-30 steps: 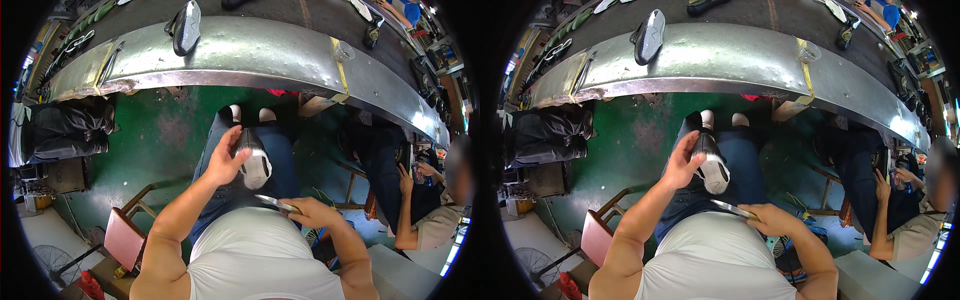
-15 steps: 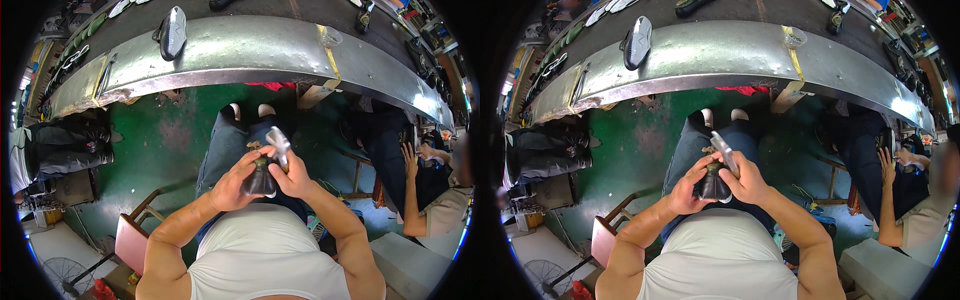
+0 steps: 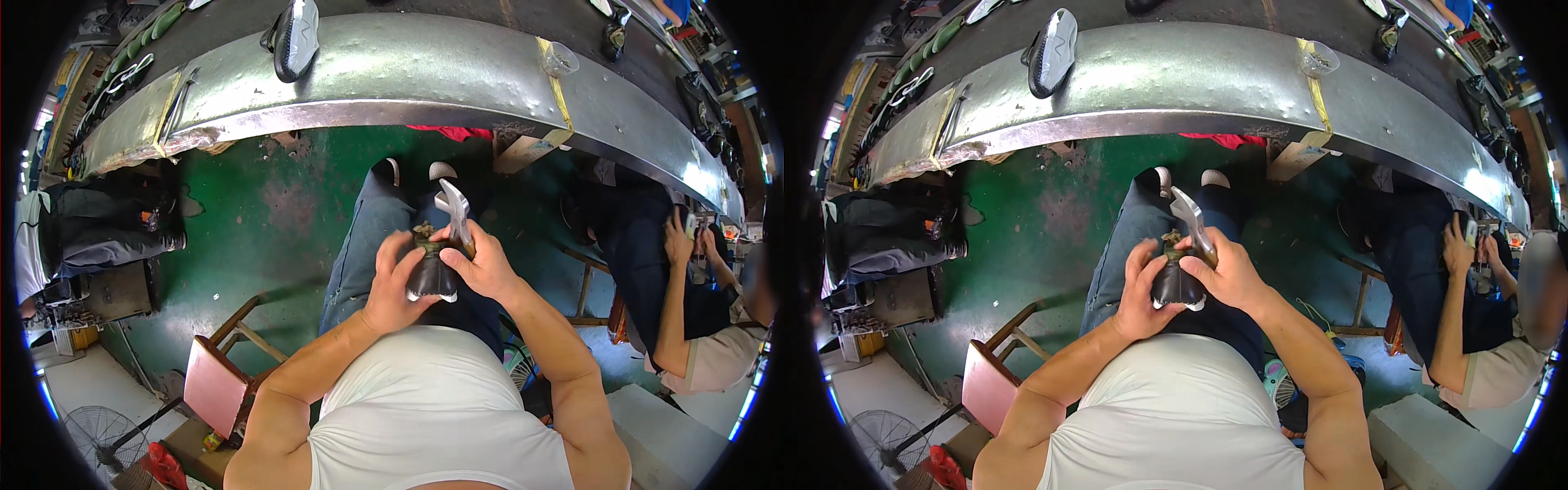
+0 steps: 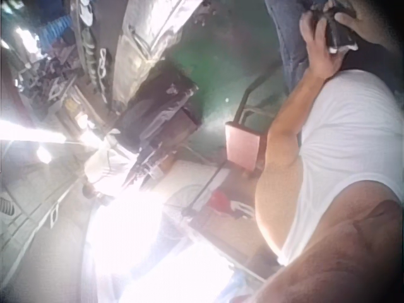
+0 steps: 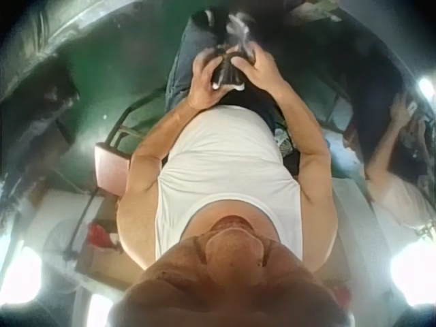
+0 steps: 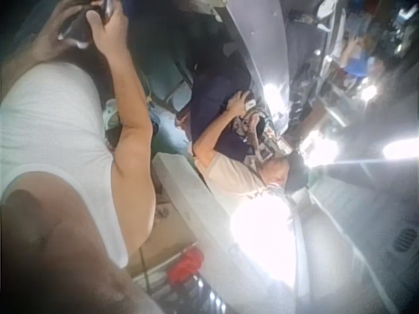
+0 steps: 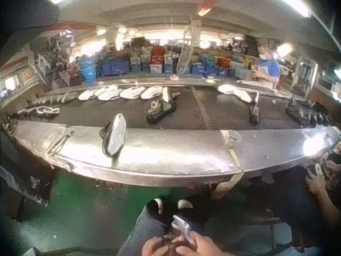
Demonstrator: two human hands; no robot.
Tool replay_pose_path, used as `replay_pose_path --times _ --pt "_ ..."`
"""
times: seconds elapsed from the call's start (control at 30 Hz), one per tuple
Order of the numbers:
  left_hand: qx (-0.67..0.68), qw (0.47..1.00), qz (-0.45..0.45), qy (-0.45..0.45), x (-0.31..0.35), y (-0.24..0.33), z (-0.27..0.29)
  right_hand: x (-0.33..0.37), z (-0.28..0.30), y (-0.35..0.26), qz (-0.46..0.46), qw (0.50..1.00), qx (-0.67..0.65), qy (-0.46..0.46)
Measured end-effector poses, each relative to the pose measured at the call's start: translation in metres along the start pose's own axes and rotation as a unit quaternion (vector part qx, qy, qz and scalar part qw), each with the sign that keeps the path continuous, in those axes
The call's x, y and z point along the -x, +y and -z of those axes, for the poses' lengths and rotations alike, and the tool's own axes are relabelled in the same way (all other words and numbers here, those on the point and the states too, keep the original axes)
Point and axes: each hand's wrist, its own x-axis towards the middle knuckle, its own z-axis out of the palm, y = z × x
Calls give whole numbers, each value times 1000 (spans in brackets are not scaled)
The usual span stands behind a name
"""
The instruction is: Manually aligning and fitting shoe parts including the sole and upper lining sections on a manufacturing assembly line.
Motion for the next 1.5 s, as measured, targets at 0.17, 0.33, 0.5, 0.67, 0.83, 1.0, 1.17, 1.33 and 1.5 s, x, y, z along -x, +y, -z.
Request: replay_pose_path --times 0.17,0.33,0.5,0.67,0.83,1.0,1.17,1.33,1.5 --pt "180 951 230 -101 -13 -17 -4 21 3 21 -146 988 23 54" --pt "67 979 193 -24 -35 -32 -8 20 -16 29 -207 973 -36 92" --pt "128 883 428 -143 -14 -46 -21 39 -28 52 -323 924 -173 107" --pt "365 769 476 -221 3 -43 -8 62 -20 77 -277 955 -104 8" --pt "469 706 459 -269 5 -36 1 64 20 51 -356 934 6 -34" --pt "359 801 387 -281 39 -31 -16 93 44 -13 -274 928 200 -154" --pt "356 820 361 -267 44 -22 -25 80 30 -6 -49 916 341 -205" --pt "559 670 484 -69 35 -2 -31 35 24 -32 -124 793 454 -387" --pt "328 787 522 18 38 -21 -63 71 2 26 -56 889 385 -242"
